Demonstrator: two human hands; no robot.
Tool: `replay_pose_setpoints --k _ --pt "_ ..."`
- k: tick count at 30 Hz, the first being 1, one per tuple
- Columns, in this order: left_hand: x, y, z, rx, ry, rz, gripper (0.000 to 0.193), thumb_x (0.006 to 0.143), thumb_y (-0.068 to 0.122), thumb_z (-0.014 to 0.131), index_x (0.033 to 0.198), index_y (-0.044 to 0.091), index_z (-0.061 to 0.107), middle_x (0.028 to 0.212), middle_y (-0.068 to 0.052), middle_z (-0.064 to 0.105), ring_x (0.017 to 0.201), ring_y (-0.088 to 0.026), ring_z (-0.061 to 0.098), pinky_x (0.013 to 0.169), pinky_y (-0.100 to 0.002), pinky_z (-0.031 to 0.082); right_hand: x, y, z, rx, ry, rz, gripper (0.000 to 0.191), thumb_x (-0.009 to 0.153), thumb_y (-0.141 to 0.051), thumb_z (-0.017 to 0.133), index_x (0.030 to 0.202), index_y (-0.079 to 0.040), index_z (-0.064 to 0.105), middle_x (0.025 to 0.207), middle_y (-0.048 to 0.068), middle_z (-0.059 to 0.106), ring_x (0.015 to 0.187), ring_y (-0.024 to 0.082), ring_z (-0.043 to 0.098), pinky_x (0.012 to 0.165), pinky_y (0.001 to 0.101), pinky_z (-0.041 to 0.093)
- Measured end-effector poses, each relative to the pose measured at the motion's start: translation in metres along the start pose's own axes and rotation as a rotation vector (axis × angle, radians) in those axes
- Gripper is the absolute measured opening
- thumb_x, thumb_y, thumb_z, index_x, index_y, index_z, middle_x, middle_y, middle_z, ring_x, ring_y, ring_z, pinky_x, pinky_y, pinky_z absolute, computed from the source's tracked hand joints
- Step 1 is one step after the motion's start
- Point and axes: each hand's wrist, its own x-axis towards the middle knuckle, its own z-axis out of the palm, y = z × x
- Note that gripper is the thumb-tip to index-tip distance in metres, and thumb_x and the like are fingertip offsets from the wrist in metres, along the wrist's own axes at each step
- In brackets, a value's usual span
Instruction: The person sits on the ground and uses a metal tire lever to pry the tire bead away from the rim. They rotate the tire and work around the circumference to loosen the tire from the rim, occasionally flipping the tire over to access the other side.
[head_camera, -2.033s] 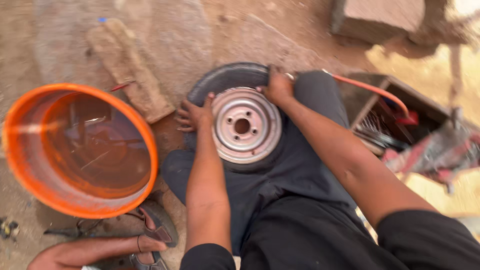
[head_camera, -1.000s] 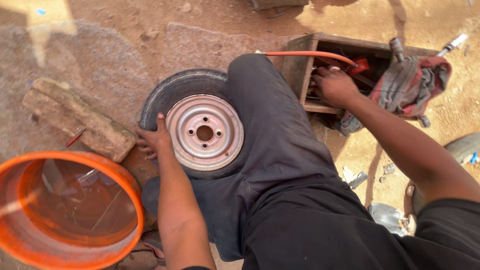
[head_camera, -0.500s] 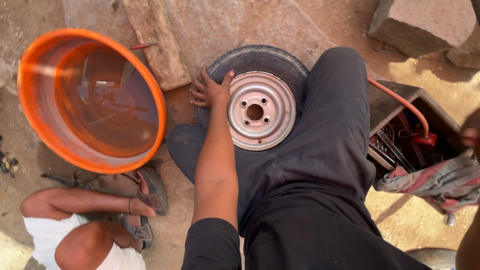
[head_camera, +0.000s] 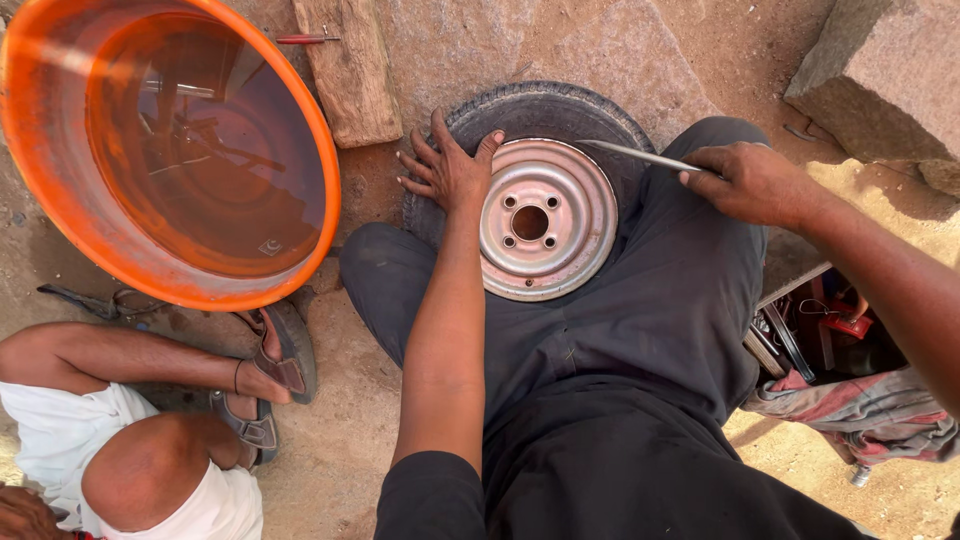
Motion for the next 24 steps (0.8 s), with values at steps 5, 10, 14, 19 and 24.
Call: replay_pose_setpoints --k 5,10,14,19,24 --pt "0.017 0.027 0.000 0.065 -0.044 0.407 0.122 0.069 0.088 0.072 0.159 0.023 0.022 0.166 -0.018 0.021 0.155 -0.044 0.002 0.118 -0.073 -0.006 0.022 -0.005 -0.018 -0.069 -0.149 0.085 0.049 0.101 -0.040 0.054 0.134 -0.006 0.068 0.103 0.018 0.078 0.098 0.032 0.075 0.094 0.0458 0.057" --pt "0.038 0.062 -0.005 0.081 -0.203 0.393 0.120 0.060 0.083 0.078 0.154 0.023 0.032 0.160 -0.011 0.034 0.155 -0.039 0.015 0.123 -0.068 0.003 0.054 -0.034 -0.037 -0.184 -0.126 0.006 0.048 0.096 -0.034 0.057 0.143 -0.022 0.061 0.102 0.015 0.077 0.094 0.031 0.074 0.093 0.0463 0.056" --pt "0.050 0.070 -0.013 0.074 -0.164 0.420 0.117 0.058 0.080 0.081 0.149 0.021 0.037 0.148 -0.011 0.041 0.145 -0.038 0.027 0.118 -0.070 0.006 0.079 -0.059 -0.062 -0.325 -0.200 0.068 0.046 0.097 -0.038 0.059 0.143 -0.039 0.060 0.100 0.013 0.079 0.090 0.030 0.075 0.090 0.0466 0.059" --pt "0.069 0.083 -0.010 0.043 -0.088 0.410 0.111 0.054 0.075 0.082 0.143 0.022 0.043 0.139 -0.008 0.046 0.139 -0.034 0.035 0.117 -0.069 0.012 0.123 -0.060 -0.084 -0.436 -0.400 0.230 0.050 0.101 -0.040 0.060 0.151 -0.047 0.055 0.095 0.015 0.080 0.085 0.026 0.076 0.088 0.0368 0.061" --pt "0.087 0.086 -0.001 0.022 -0.102 0.402 0.108 0.057 0.075 0.082 0.142 0.020 0.046 0.140 -0.010 0.045 0.139 -0.035 0.034 0.118 -0.071 0.011 0.223 -0.034 -0.114 0.032 -0.574 0.147 0.039 0.092 -0.040 0.070 0.131 -0.040 0.069 0.102 0.003 0.084 0.090 0.016 0.079 0.090 0.0342 0.059"
